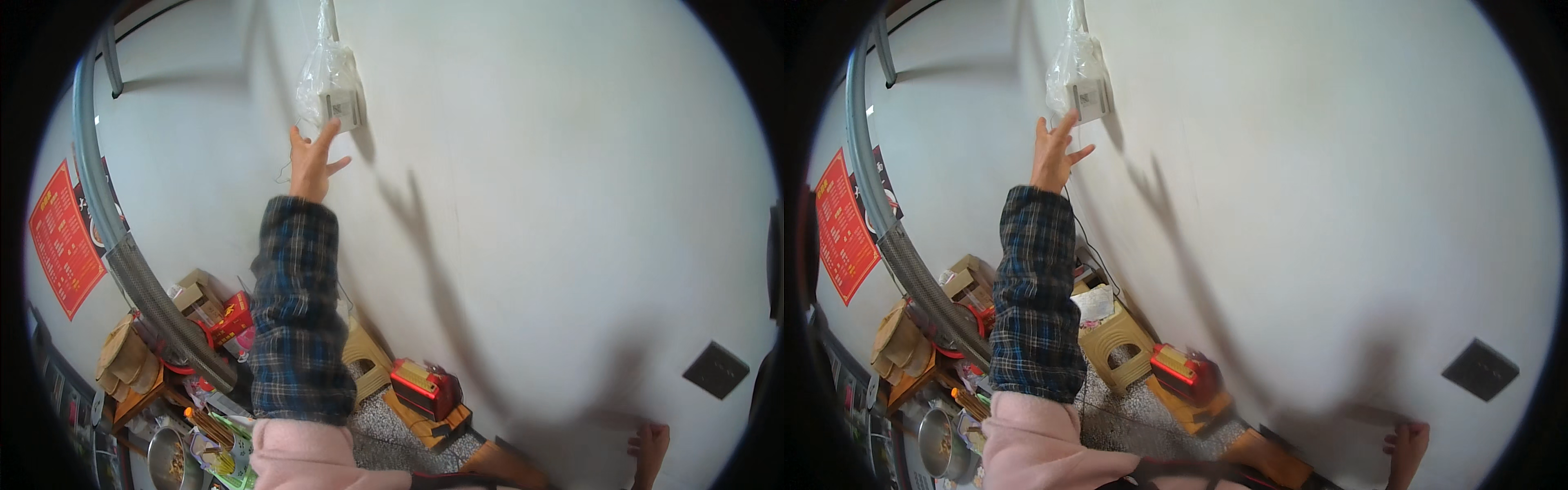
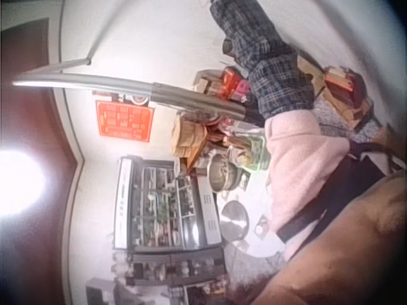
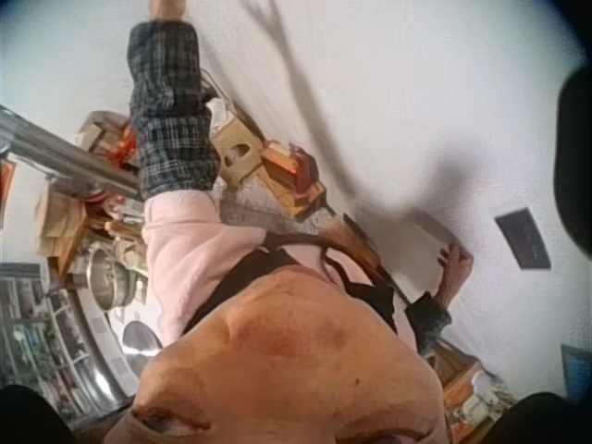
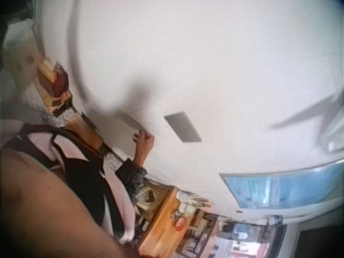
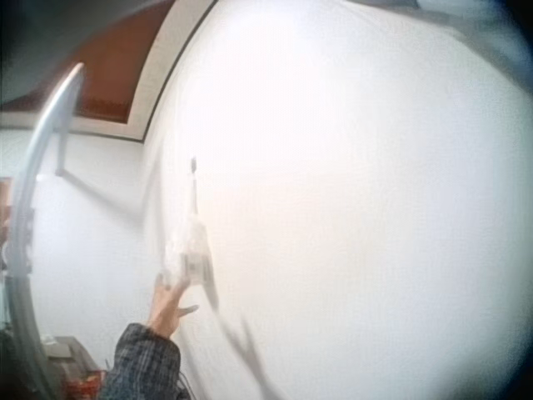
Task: The person wipes the inside of a large metal pot with a paper towel, then carries the pot to a counter and places it down. They later pick up a lid and a plate with food, moving around the kitchen area.
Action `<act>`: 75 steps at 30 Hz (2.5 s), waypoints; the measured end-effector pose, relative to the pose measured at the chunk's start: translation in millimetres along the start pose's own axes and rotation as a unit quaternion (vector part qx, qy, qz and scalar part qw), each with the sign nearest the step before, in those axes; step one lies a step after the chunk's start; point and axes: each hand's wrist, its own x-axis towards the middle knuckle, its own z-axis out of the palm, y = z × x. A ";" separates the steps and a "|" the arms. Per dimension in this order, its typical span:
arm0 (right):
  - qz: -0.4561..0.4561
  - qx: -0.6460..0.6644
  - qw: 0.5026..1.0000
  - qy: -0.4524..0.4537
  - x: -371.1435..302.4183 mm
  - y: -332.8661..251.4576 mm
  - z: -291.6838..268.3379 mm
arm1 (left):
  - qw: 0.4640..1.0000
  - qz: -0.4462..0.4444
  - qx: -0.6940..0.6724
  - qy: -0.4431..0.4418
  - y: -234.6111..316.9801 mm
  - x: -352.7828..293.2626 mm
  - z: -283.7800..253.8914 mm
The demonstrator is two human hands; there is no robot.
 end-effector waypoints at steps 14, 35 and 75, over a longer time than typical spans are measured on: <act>0.024 -0.083 0.992 0.090 -2.5 -19.8 -1.6 | 0.936 -0.029 -0.343 0.073 -55.4 131.2 -9.2; 0.032 -0.083 0.990 0.111 -1.8 -13.8 -3.2 | 0.920 0.023 -0.385 0.075 -87.4 135.9 -9.9; -0.045 0.094 0.657 -0.746 -181.1 26.4 61.2 | 0.893 -0.351 -0.262 0.098 74.6 -763.3 -36.3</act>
